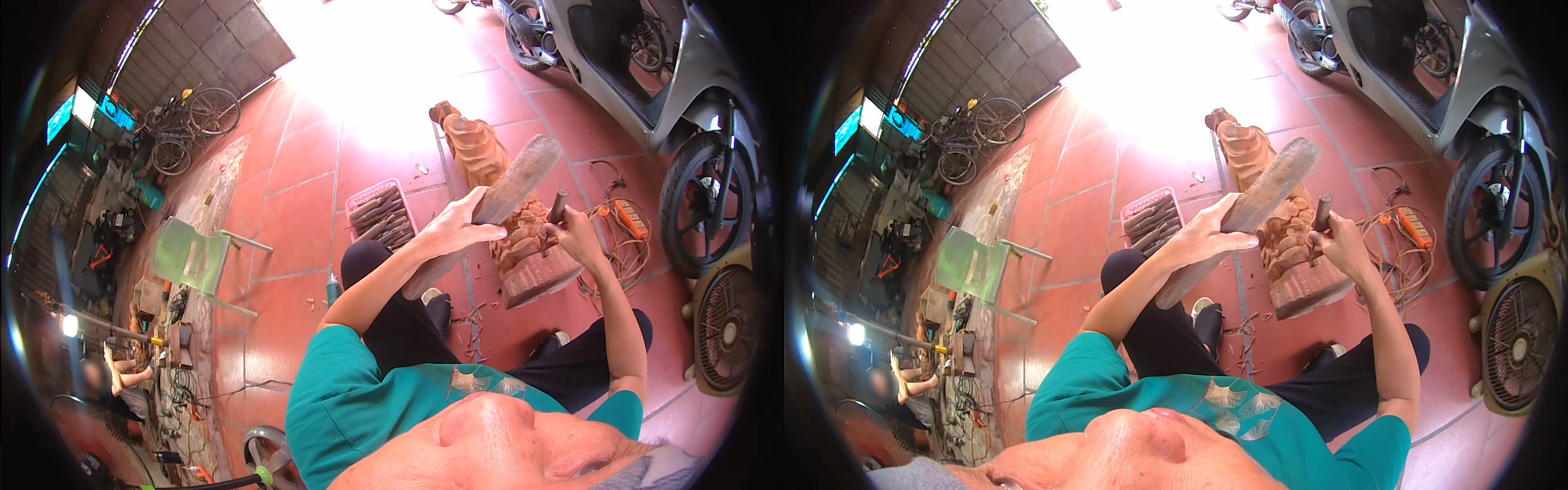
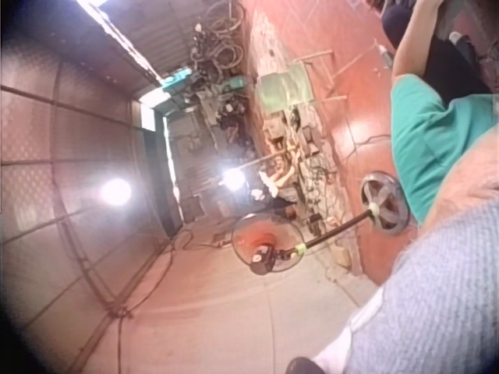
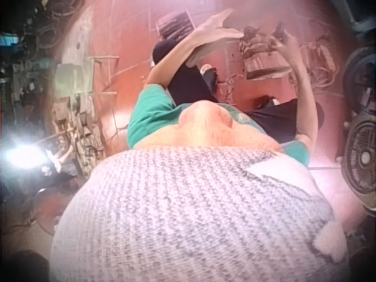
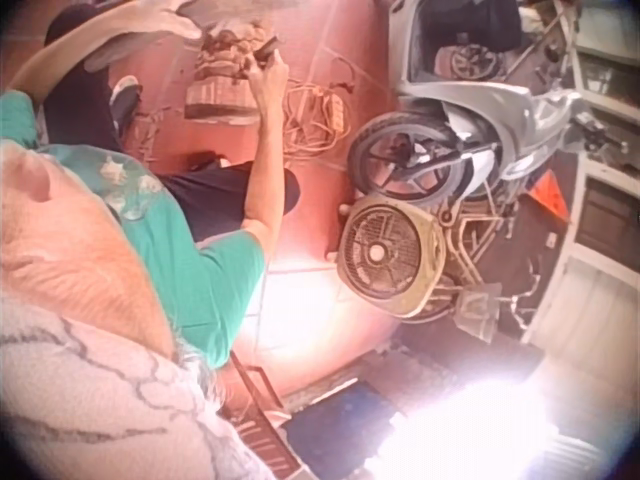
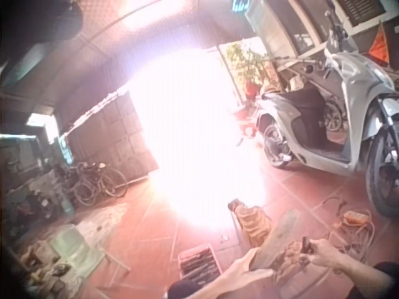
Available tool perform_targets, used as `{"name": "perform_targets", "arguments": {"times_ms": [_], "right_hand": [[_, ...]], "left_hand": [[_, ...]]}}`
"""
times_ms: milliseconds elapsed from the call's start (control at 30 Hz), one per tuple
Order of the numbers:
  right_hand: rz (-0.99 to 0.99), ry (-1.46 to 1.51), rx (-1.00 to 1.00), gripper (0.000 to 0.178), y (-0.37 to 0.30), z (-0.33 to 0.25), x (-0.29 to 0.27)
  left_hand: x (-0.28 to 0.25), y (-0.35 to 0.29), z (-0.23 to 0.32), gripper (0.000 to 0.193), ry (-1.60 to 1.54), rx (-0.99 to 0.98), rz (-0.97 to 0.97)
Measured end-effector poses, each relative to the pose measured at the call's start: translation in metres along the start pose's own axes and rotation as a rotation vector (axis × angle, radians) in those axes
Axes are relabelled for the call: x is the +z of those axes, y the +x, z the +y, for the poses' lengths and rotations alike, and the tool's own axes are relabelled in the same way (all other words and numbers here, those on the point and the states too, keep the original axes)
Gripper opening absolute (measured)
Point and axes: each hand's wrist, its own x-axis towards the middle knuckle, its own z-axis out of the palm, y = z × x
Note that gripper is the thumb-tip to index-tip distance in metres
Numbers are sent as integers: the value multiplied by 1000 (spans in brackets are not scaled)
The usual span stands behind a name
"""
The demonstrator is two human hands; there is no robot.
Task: The person carves a wooden sculpture using a chisel and mallet. They repeatedly strike the chisel to shape the wood, occasionally pausing to adjust the tool or inspect the work.
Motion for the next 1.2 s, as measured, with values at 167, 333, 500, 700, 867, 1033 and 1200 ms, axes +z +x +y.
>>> {"name": "perform_targets", "arguments": {"times_ms": [167, 333, 500, 700, 867, 1033, 1200], "right_hand": [[-14, 148, -52, 17, -3, -6, 5], [-107, 18, -41, 19, -3, -12, 4], [-125, -37, -69, 23, -3, -19, 7], [-145, -52, -163, 25, 6, -13, 22], [-143, -3, -142, 26, 11, -13, 28], [-183, -6, -150, 27, 14, -26, 29], [-187, -29, -191, 26, 20, -28, 24]], "left_hand": [[8, -27, 27, 52, -619, -287, 62], [28, -51, 6, 40, -838, -388, 226], [54, -77, -19, 36, -977, -420, 261], [86, -103, -70, 34, -1074, -572, 189], [101, -108, -83, 35, -1511, -712, 278], [99, -117, -99, 40, -1661, -693, 353], [95, -110, -74, 36, -1204, -737, 449]]}}
